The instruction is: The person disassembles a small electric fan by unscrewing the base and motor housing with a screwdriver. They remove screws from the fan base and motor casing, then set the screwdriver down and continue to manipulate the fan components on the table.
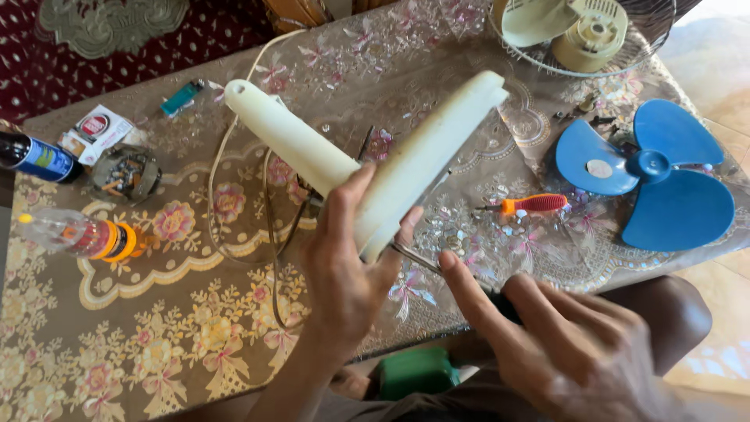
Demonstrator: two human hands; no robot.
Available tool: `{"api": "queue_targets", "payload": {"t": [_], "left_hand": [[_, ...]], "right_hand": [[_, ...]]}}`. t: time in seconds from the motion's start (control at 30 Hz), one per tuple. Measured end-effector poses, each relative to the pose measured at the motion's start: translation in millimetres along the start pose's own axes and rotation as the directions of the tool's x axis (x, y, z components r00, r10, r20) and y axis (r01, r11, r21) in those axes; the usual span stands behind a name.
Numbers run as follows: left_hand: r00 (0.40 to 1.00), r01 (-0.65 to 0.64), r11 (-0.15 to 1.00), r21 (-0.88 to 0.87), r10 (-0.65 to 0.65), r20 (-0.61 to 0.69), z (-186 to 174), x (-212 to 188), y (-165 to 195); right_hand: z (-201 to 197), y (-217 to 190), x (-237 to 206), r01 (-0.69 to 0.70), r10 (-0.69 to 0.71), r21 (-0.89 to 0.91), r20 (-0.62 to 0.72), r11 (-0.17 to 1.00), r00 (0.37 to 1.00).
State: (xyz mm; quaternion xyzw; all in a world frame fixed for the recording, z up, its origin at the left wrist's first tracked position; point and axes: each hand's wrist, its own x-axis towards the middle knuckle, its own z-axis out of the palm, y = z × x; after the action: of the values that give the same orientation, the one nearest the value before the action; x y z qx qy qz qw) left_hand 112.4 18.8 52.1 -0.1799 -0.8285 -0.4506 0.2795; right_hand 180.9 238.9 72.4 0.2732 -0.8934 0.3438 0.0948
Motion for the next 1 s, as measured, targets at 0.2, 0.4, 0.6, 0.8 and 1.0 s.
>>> {"api": "queue_targets", "payload": {"t": [0.2,0.4,0.6,0.8,1.0], "left_hand": [[1.0,0.019,0.999,-0.035,-0.019,-0.013,-4,-4,4],[0.999,-0.005,0.999,0.04,0.007,-0.033,-1,-5,3],[0.999,0.039,0.994,0.1,-0.038,-0.01,3,-2,3],[0.999,0.032,0.995,0.096,-0.033,0.009,5,5,2],[0.999,0.046,0.998,0.046,-0.047,0.011,3,11,5]], "right_hand": [[-11,-7,-1,-0.007,0.002,0.106,0.043,0.994,0.999],[-2,11,-7,-0.534,0.27,0.759,0.462,0.372,0.845],[4,13,-11,-0.559,0.321,0.65,0.458,0.514,0.829],[3,5,7,0.156,-0.194,-0.258,-0.13,0.953,0.972],[-6,4,11,0.118,-0.134,-0.114,-0.149,0.986,0.98]]}}
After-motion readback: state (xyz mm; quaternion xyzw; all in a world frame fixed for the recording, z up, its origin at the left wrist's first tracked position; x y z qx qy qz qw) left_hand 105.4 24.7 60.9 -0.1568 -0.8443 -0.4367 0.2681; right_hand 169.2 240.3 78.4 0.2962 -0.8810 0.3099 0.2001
